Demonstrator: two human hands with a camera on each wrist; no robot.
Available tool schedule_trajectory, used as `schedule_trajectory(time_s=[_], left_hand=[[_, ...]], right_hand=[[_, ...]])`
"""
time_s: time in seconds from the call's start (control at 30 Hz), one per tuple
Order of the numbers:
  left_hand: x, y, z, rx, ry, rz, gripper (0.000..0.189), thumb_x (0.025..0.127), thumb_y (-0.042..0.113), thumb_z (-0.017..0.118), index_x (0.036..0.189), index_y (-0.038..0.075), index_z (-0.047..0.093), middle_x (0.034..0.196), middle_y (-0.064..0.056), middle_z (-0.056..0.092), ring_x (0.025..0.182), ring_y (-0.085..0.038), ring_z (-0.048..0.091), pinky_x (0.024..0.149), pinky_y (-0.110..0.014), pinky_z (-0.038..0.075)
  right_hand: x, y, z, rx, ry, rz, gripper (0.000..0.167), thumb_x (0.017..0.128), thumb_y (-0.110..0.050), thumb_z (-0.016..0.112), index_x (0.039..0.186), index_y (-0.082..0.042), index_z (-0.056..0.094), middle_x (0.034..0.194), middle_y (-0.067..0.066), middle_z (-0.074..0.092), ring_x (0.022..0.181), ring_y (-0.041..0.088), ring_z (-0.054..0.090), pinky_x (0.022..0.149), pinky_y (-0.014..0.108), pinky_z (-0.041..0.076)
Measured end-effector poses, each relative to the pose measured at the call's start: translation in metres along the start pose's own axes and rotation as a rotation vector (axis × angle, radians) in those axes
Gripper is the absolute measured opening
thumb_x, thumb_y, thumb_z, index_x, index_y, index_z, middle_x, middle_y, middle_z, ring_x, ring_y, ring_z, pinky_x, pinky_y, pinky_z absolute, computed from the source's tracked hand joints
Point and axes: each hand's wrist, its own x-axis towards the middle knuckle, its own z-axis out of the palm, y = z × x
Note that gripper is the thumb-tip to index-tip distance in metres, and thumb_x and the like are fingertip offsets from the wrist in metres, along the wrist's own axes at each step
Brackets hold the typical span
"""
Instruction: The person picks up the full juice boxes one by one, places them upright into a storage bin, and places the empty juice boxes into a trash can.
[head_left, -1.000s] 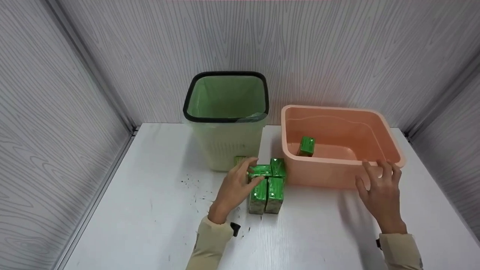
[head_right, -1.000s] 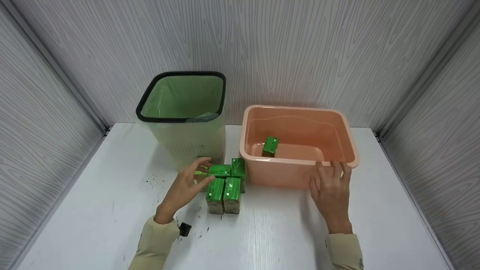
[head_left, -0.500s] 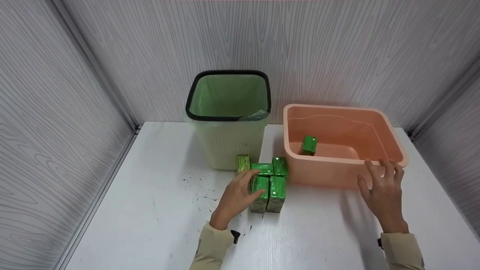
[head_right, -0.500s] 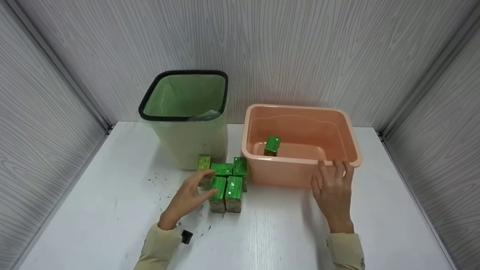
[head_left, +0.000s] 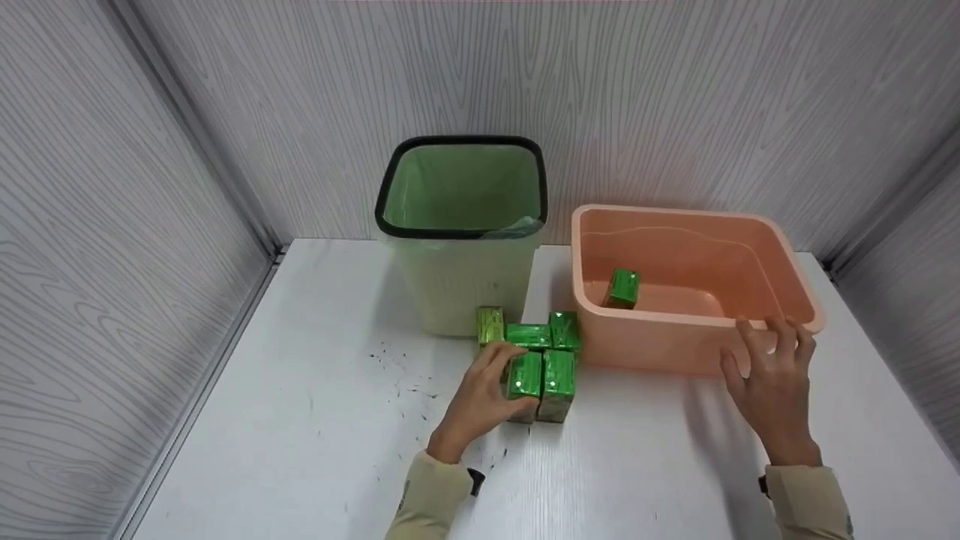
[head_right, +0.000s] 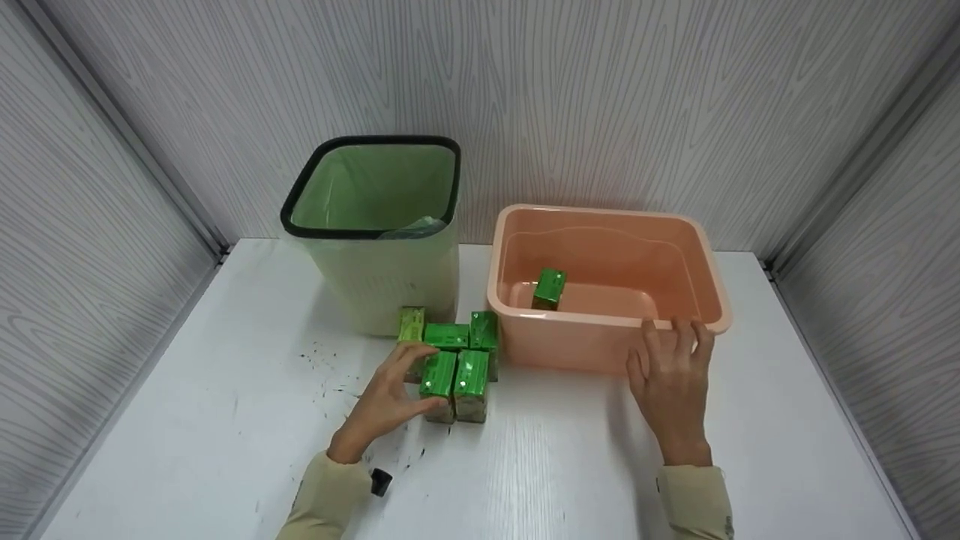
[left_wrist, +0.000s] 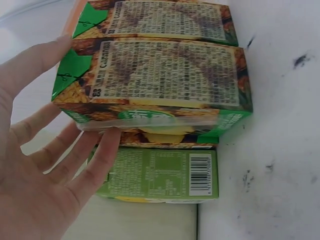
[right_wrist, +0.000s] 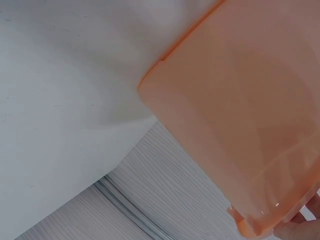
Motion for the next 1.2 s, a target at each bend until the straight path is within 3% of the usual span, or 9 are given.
schedule_trajectory(time_s=[0.17,0.27,0.4,0.47,0.6,0.8,1.03,1.2], left_hand=[[0.0,0.0,0.001,0.043,-0.017,-0.007,0.064,0.076,0.009,0.091,0.131,0.003,0.06,0.125,-0.008,0.05,0.114,-0.024,0.053,0.094,-0.04,0.051],[-0.001,0.0,0.003,0.066,-0.028,-0.003,0.062,0.075,0.008,0.091,0.13,0.001,0.062,0.125,-0.008,0.048,0.116,-0.025,0.05,0.096,-0.039,0.05],[-0.004,-0.002,0.006,0.068,-0.019,0.008,0.06,0.075,0.007,0.091,0.128,0.0,0.063,0.13,-0.012,0.045,0.122,-0.028,0.047,0.098,-0.039,0.049],[-0.006,-0.002,0.008,0.069,-0.013,0.015,0.06,0.076,0.007,0.09,0.129,0.001,0.062,0.134,-0.015,0.044,0.126,-0.031,0.046,0.097,-0.041,0.05],[-0.007,-0.003,0.01,0.08,-0.013,0.017,0.06,0.077,0.01,0.09,0.129,0.005,0.06,0.135,-0.015,0.044,0.127,-0.032,0.046,0.097,-0.044,0.049],[-0.009,-0.004,0.016,0.084,-0.041,-0.048,0.065,0.078,0.012,0.09,0.132,0.008,0.055,0.128,-0.009,0.048,0.117,-0.027,0.055,0.093,-0.042,0.052],[-0.009,-0.007,0.017,0.005,-0.052,-0.124,0.081,0.077,0.008,0.09,0.145,0.006,0.046,0.13,-0.012,0.054,0.114,-0.03,0.06,0.09,-0.045,0.054],[-0.009,-0.007,0.011,-0.061,-0.021,-0.147,0.082,0.074,0.013,0.093,0.142,0.002,0.049,0.128,-0.013,0.056,0.114,-0.032,0.06,0.091,-0.05,0.053]], right_hand=[[-0.001,0.0,0.001,-0.002,-0.003,0.012,0.043,0.084,-0.01,0.072,0.124,0.003,0.065,0.127,0.034,0.052,0.118,0.055,0.042,0.07,0.071,0.047],[-0.002,0.0,0.001,0.003,0.0,0.016,0.04,0.096,-0.026,0.065,0.124,0.003,0.065,0.127,0.034,0.052,0.118,0.055,0.042,0.07,0.071,0.047],[-0.001,-0.001,0.001,0.008,0.007,0.012,0.052,0.104,-0.043,0.05,0.123,0.004,0.065,0.126,0.035,0.052,0.117,0.056,0.042,0.073,0.071,0.046],[-0.001,-0.001,0.0,0.005,0.005,0.007,0.046,0.102,-0.036,0.056,0.123,0.004,0.065,0.126,0.035,0.052,0.117,0.056,0.042,0.073,0.071,0.046],[-0.001,0.0,0.0,0.002,-0.001,0.007,0.042,0.087,-0.014,0.068,0.124,0.004,0.065,0.125,0.036,0.052,0.119,0.056,0.041,0.073,0.071,0.046],[-0.001,0.0,-0.001,0.003,0.0,0.014,0.044,0.082,-0.008,0.073,0.124,0.003,0.065,0.125,0.035,0.052,0.12,0.057,0.041,0.075,0.072,0.045],[-0.001,0.0,0.0,0.001,0.001,0.003,0.044,0.101,-0.033,0.056,0.124,0.003,0.064,0.123,0.036,0.051,0.118,0.058,0.041,0.077,0.072,0.045],[0.0,-0.001,0.0,0.005,0.003,0.001,0.052,0.104,-0.042,0.049,0.124,0.004,0.064,0.124,0.036,0.051,0.118,0.057,0.041,0.076,0.072,0.045]])
